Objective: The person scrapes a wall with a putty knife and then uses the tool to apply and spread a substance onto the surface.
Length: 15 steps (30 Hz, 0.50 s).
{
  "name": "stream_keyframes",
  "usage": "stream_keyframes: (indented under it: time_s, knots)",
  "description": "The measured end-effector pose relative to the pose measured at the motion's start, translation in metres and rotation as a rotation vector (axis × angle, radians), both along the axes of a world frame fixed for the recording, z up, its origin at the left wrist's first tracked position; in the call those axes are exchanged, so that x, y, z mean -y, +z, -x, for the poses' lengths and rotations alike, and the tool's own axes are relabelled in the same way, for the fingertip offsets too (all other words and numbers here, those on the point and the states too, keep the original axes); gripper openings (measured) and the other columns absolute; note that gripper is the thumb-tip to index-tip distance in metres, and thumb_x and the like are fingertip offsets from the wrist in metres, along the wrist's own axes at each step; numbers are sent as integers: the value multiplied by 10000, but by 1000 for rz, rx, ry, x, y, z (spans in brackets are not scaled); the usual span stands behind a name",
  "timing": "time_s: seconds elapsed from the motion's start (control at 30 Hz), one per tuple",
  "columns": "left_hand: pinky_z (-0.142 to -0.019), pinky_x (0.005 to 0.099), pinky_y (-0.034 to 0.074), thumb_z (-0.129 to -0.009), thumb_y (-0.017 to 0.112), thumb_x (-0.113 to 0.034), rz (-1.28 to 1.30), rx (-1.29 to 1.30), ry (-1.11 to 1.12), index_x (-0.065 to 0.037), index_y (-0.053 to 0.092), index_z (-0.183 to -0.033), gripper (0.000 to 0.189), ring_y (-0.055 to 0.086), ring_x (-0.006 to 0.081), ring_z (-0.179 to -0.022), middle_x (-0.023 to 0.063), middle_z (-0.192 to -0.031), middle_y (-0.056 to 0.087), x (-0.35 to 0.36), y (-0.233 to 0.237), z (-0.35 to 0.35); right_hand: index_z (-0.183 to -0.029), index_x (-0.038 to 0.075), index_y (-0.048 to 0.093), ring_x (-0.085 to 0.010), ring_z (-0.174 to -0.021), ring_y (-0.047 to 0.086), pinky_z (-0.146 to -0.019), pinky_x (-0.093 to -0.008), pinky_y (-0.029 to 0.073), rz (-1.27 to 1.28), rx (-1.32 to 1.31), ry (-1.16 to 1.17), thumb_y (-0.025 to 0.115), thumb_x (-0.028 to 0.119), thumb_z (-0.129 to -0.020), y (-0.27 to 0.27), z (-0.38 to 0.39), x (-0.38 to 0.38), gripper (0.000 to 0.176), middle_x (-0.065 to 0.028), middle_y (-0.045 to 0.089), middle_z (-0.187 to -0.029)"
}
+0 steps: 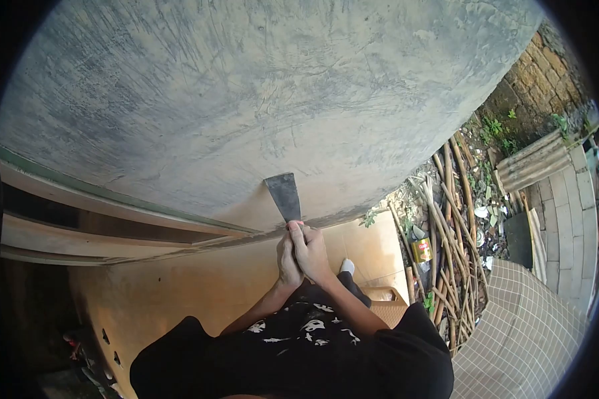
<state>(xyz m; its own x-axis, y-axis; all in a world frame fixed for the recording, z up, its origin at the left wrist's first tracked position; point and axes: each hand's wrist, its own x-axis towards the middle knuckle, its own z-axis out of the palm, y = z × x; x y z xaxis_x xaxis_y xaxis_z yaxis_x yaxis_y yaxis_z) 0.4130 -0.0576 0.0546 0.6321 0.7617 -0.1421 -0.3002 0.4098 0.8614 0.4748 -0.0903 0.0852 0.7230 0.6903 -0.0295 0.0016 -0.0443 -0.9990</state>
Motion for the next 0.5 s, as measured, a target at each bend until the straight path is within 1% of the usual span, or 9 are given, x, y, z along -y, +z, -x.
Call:
stream_keyframes:
  time_s: [0.03, 0.1, 0.13, 0.17, 0.23, 0.3, 0.37, 0.5]
  knots:
    - [-774, 228, 407, -1003, 341, -310, 1, 0, -4, -14, 553, -1098, 376, 507, 93, -880, 14, -936, 536, 0, 0, 0, -749, -73, 559, -113, -554, 417, -517, -318, 357, 1, 0, -4, 472, 300, -969, -4, 0, 2, 442, -94, 493, -574]
    - [-865, 260, 390, -1013, 279, -315, -84, -97, -95, -36, 499, -1152, 381, 497, 113, -952, 21, -988, 531, -2, -2, 5, -759, -75, 570, -113, -555, 434, -521, -315, 367, 60, -51, -8, 471, 299, -970, -11, 1, 3, 441, -92, 509, -576]
    - [-866, 258, 390, -1015, 280, -318, 17, -98, -83, -38, 499, -1152, 381, 492, 109, -955, 15, -992, 524, -2, -8, 2, -753, -73, 572, -110, -561, 440, -528, -308, 377, 18, -97, -55, 474, 305, -968, -7, 2, 0, 446, -89, 516, -585]
    - [-866, 258, 390, -1015, 280, -318, 14, -97, -84, -38, 499, -1152, 381, 492, 109, -955, 15, -992, 524, -2, -11, 3, -753, -73, 572, -110, -561, 440, -528, -308, 377, 15, -96, -57, 474, 305, -968, -7, 2, 1, 446, -89, 516, -585]
    - [-768, 229, 416, -1005, 334, -322, -27, -47, -25, -15, 558, -1095, 392, 516, 96, -877, 22, -944, 545, 1, -13, 0, -766, -72, 584, -111, -562, 447, -531, -308, 384, 96, -74, 8, 473, 316, -967, -10, -1, 7, 451, -95, 523, -590]
    - [-761, 221, 415, -1006, 332, -333, -43, -29, -17, -17, 552, -1102, 397, 516, 91, -876, 21, -945, 549, 6, -13, 2, -784, -73, 593, -120, -561, 450, -539, -315, 390, 112, -77, 8, 470, 326, -965, -11, 1, 10, 455, -103, 517, -579]
    - [-762, 220, 418, -1007, 330, -343, -13, 12, -60, -17, 542, -1124, 406, 521, 88, -881, 23, -954, 550, 6, -6, 5, -792, -75, 596, -127, -558, 449, -543, -322, 392, -6, 17, -57, 467, 330, -965, -1, 5, 7, 459, -107, 512, -570]
    - [-774, 222, 420, -1008, 332, -343, 24, 3, -6, -16, 531, -1150, 408, 523, 91, -890, 26, -971, 551, 7, -13, 3, -794, -74, 598, -135, -561, 449, -555, -327, 394, 12, 5, -48, 464, 327, -965, -12, 5, 5, 457, -108, 506, -567]
